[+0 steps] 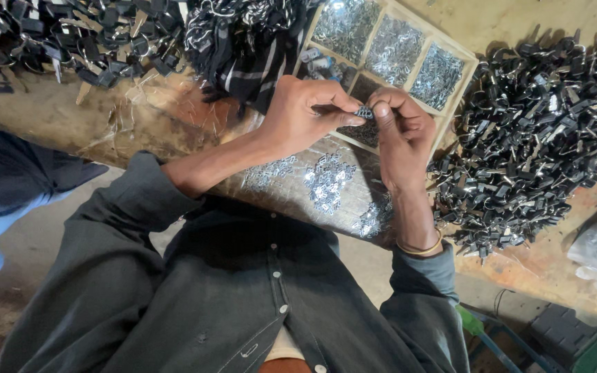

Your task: The person sits at a workbench covered with piles of black metal fittings and a compartment tray of small parts. They repeatedly pick up a blue plastic component and a metal fitting, fit the metal part into the blue component by hand, and set the assembled unit on the table, continuing with the next pieces.

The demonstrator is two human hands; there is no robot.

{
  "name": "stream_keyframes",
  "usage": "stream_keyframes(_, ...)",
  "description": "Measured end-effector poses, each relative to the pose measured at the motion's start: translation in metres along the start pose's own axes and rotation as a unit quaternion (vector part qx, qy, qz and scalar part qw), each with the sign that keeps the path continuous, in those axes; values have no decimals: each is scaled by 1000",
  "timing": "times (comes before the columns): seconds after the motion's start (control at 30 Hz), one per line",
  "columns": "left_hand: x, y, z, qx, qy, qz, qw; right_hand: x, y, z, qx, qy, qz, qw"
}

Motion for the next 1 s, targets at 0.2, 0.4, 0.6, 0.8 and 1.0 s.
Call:
stream_keyframes(0.2, 1, 0, 0, -6, 7, 9, 1000, -6, -2, -3, -29, -17, 22, 999)
stream_keyframes(0.4, -1, 2, -2, -14, 0, -20, 1000, 17, -6, 2, 70, 74, -152, 983)
stream_keyframes(0.6, 0, 0, -1, -12, 4, 8, 1000, 10, -2, 2, 33, 37, -116, 992)
stream_keyframes(0.8, 1, -1, -1, -12, 16, 15, 1000, -4, -1, -4, -16, -57, 53, 997)
stream_keyframes(1.0, 0, -1, -1, -11, 0, 2, 1000, -1, -5, -4, -1, -48, 51, 998)
Point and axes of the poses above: each hand's wrist, its own z-axis towards the middle knuckle, its own y-axis out of the back of the hand, x = y × z, the point moved 6 cm from there along z, towards the middle knuckle, and after that the axes turned 13 degrees about y, right-handed, at the moved point
